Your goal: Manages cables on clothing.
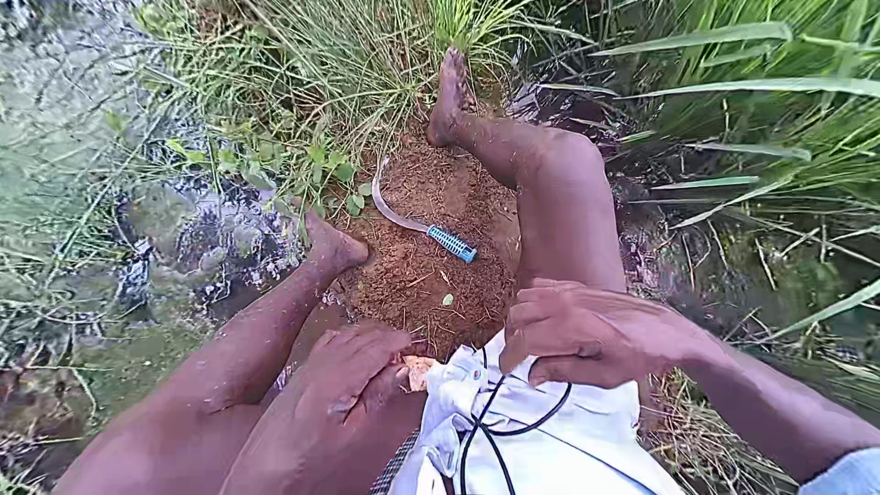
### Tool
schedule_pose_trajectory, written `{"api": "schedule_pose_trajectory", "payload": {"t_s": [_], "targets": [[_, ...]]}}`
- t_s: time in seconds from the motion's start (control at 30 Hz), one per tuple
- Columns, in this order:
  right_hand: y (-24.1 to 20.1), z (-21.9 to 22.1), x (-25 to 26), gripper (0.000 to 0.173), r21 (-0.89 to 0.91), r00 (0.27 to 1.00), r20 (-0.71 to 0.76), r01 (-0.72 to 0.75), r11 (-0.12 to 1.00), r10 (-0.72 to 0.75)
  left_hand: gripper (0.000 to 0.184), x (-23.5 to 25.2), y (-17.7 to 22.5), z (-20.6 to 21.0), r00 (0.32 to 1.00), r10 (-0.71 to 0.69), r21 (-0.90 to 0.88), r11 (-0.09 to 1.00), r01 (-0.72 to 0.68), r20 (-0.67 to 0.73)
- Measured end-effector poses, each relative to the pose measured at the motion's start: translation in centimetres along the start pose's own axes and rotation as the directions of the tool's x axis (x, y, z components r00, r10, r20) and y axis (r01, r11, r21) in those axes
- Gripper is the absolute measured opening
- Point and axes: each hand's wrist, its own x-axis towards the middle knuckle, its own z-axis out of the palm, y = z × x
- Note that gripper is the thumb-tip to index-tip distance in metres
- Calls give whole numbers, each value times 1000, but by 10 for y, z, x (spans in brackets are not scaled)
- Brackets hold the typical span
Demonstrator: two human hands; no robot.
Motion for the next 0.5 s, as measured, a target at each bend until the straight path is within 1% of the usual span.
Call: {"api": "schedule_pose_trajectory", "payload": {"t_s": [0.07,0.1,0.17,0.27,0.33,0.4,0.5], "targets": [[-11,12,3,26,121,999,35,28,992,-32,41,12,-3,-4,1000,6,23,1000,-6,3],[-15,18,4,26,142,998,45,34,989,-41,42,18,-4,-6,1000,11,36,999,-12,9],[-18,29,4,27,111,997,68,27,993,-34,42,28,-7,-12,998,30,51,998,-33,51],[-14,37,3,26,73,994,108,-31,997,23,41,40,-8,-31,987,33,105,993,-50,157],[-8,36,3,26,68,992,119,-61,996,52,41,46,-4,-51,962,16,117,992,-49,271],[-3,32,0,26,61,991,118,-78,995,70,42,49,-2,-69,937,-14,119,992,-30,348],[0,22,-6,27,86,994,84,-74,994,67,42,42,-8,-85,929,-73,158,987,15,363]]}}
